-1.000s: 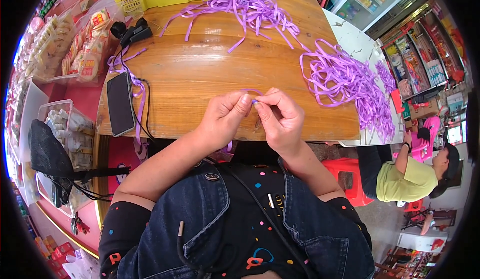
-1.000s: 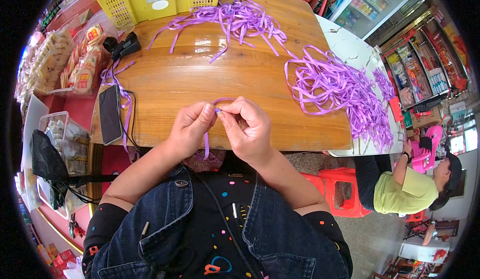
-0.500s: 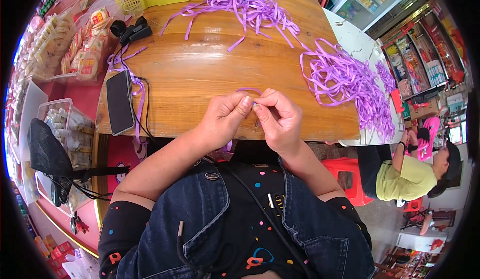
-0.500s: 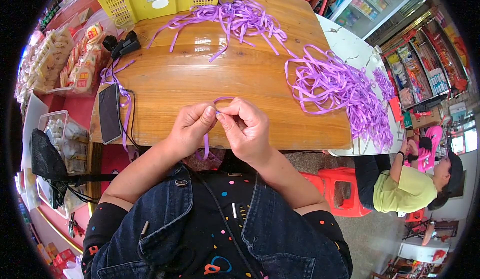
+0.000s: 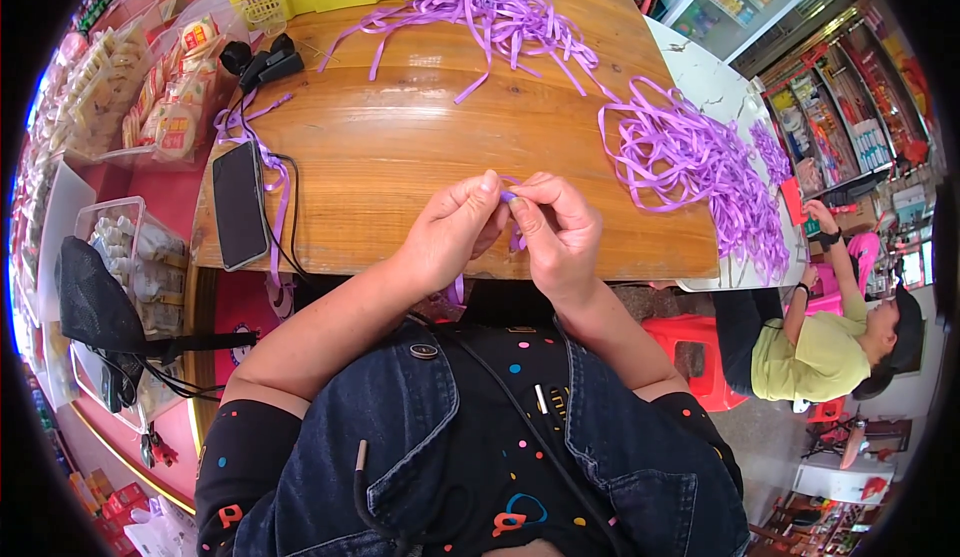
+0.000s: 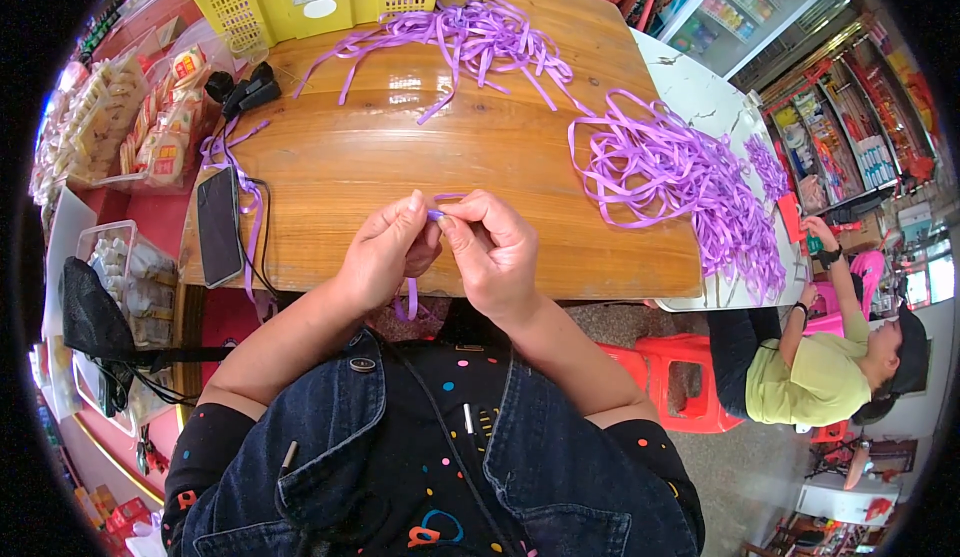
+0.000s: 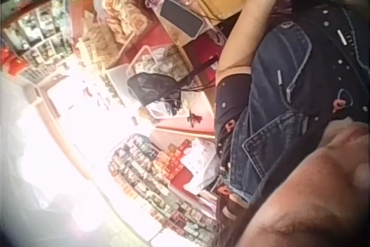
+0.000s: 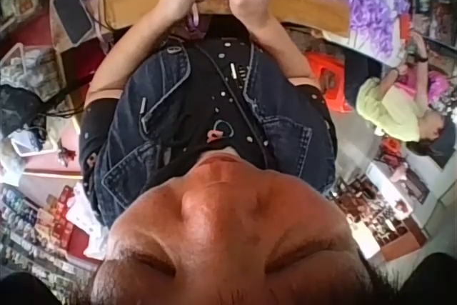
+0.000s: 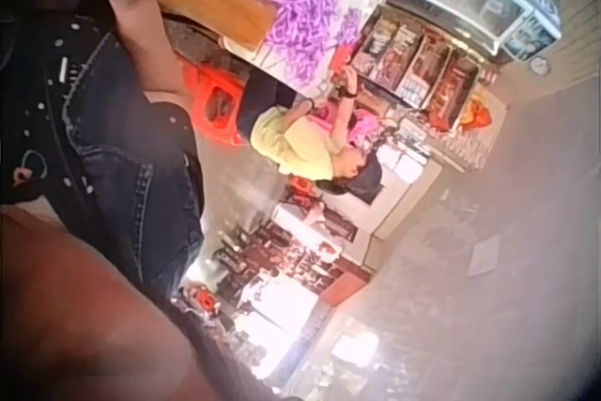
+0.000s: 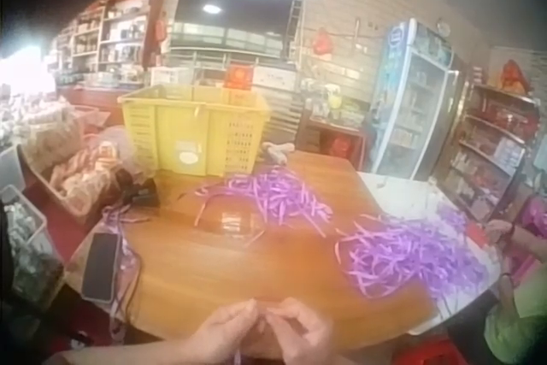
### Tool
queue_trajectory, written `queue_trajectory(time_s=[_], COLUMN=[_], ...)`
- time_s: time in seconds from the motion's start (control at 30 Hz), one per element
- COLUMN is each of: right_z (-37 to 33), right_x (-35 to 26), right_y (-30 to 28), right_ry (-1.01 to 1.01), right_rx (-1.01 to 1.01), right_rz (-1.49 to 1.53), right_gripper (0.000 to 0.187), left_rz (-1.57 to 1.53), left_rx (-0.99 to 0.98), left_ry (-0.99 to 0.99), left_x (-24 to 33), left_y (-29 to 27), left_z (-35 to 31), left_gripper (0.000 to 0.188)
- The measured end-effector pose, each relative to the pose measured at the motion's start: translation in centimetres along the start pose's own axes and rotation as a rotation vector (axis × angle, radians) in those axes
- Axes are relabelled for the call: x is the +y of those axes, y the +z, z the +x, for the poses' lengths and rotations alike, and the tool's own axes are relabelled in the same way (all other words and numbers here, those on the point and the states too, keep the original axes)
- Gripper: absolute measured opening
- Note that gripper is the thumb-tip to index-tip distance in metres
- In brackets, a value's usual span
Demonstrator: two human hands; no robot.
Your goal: The person ties knots in purple ribbons by hand, using a needle to thread the ribbon ends through loops. They pick up individual ribbons from a pile, form loops, pull the ends through, and set the knotted ribbons aside.
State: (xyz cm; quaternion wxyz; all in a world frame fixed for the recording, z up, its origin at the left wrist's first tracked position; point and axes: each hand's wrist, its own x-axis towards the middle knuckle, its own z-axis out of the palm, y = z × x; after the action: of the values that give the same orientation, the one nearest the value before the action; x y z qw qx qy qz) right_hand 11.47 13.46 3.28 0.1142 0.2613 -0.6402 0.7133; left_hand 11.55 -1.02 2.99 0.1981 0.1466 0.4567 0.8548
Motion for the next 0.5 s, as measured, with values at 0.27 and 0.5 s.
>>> queue_trajectory(time_s=[0.27,0.5], right_z=[0.18,0.31], right_x=[-0.23,-0.48], right_y=[-0.32,-0.35], right_ry=[-0.119,-0.077], right_rx=[-0.001,0.007], right_rz=[-0.134,-0.094], right_gripper=[0.008,0.010], left_rz=[0.197,0.431], left_rx=[0.062,0.116], left_ry=[0.133,0.281], left_x=[-0.18,0.31], left_y=[-0.29,-0.17], left_z=[0.18,0.09], left_gripper=[0.034,0.021])
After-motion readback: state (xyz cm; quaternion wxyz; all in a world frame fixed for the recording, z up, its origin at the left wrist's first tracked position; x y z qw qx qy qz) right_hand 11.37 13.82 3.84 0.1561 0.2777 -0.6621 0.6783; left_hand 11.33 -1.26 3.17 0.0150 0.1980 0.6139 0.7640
